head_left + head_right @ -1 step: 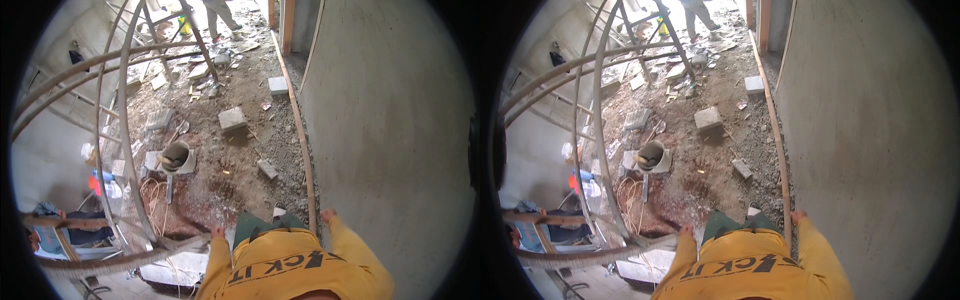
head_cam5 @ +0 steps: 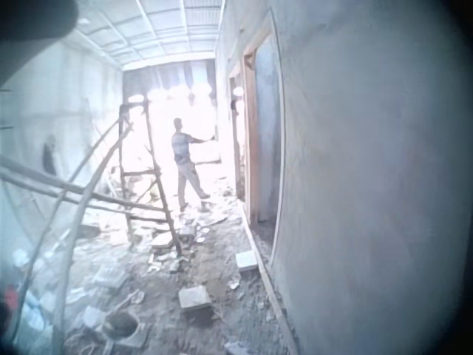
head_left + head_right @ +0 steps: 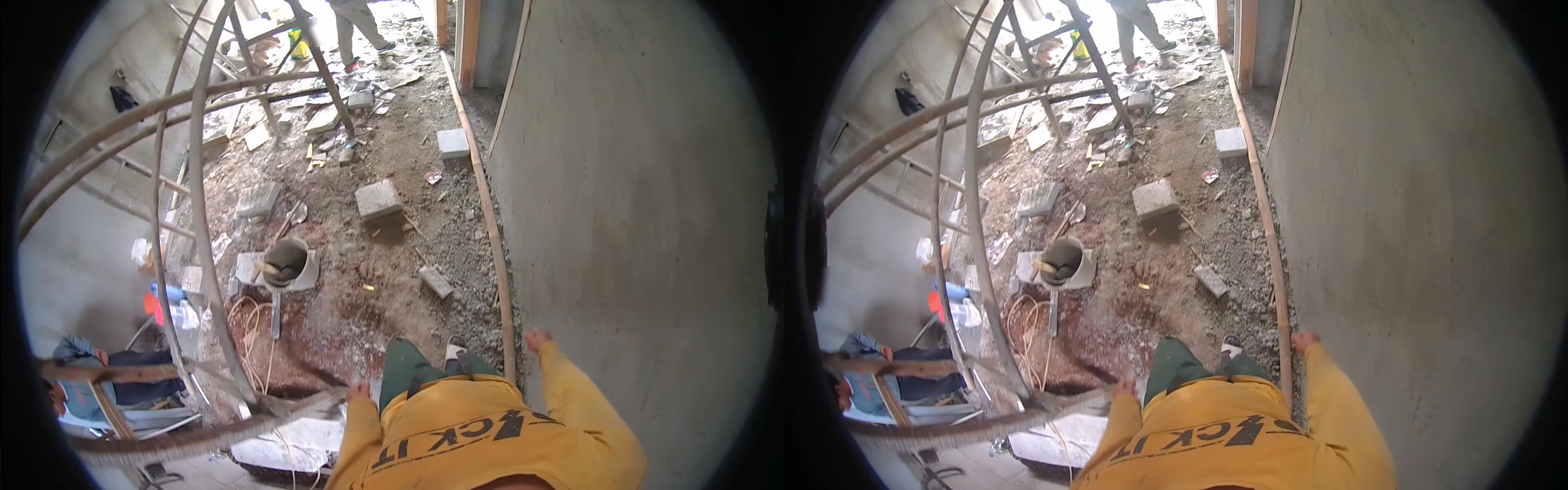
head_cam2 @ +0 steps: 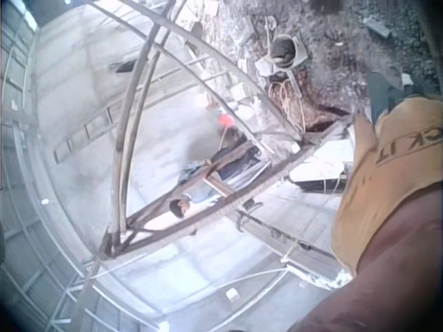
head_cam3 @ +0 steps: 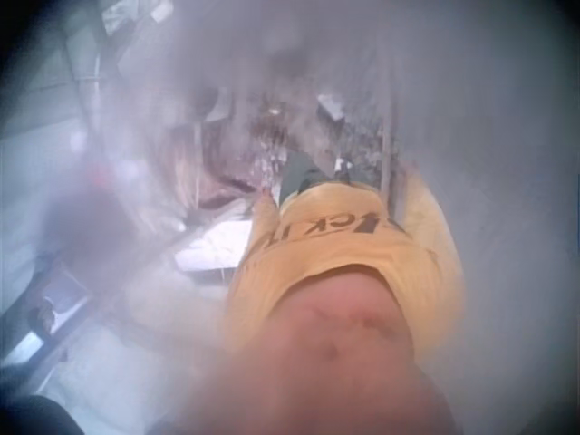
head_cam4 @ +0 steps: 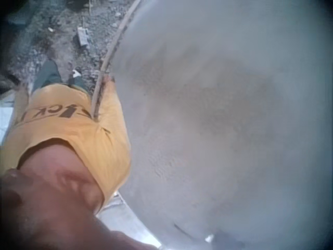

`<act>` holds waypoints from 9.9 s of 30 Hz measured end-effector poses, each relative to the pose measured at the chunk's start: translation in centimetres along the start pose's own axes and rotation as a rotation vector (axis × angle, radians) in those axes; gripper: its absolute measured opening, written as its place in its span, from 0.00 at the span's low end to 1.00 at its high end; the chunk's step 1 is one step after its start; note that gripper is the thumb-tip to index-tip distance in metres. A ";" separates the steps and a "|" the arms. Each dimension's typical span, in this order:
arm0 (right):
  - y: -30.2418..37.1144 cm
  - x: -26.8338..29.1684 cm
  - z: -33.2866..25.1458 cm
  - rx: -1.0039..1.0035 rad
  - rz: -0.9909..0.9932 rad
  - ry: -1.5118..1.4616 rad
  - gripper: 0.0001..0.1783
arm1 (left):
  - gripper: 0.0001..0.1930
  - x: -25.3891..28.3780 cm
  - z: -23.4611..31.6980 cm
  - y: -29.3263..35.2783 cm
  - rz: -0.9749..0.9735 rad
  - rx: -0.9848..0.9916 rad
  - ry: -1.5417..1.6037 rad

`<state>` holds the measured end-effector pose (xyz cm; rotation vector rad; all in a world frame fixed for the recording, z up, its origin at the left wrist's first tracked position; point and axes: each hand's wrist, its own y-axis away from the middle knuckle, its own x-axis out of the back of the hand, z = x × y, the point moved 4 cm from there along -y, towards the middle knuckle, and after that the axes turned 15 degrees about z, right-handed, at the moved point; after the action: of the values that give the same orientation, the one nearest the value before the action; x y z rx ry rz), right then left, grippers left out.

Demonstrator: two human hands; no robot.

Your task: The person ties a string to a bucket, walks through a construction area, and positions a concrete slab against a wall. They then use a string line and a plumb bob to align the slab vertically, adjusting the string and checking the alignment repeatedly.

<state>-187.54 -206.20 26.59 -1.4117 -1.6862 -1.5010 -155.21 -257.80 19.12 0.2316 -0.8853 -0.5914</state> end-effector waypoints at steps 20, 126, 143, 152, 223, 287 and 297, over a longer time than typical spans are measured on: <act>-29.8 2.3 -26.9 -0.408 -0.003 -0.101 0.21 | 0.13 -0.5 42.0 -49.9 0.245 -0.208 -0.099; -219.5 75.2 -165.2 0.358 0.129 -1.018 0.18 | 0.16 -77.5 223.6 -156.0 0.163 -0.761 0.286; -228.8 62.1 -160.2 0.253 -0.204 -0.966 0.17 | 0.17 -77.6 216.7 -161.6 0.559 -0.452 0.170; -235.6 36.7 -154.4 0.021 -0.225 -0.538 0.21 | 0.24 -95.8 199.1 -163.3 -0.084 -0.577 -0.413; -199.4 39.4 -165.4 0.825 -0.671 0.304 0.12 | 0.19 -88.8 164.6 -110.2 0.505 1.388 0.297; -39.2 -30.4 -85.5 2.692 -0.286 2.074 0.29 | 0.24 -60.4 67.8 -15.9 1.856 2.086 0.733; 1.6 -29.3 -60.3 2.576 -1.331 1.446 0.19 | 0.18 -59.3 61.7 -17.1 1.148 2.133 1.495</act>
<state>-192.09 -272.69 19.47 1.7588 -1.2633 0.4667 -238.99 -234.80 11.17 1.6082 0.3329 1.7125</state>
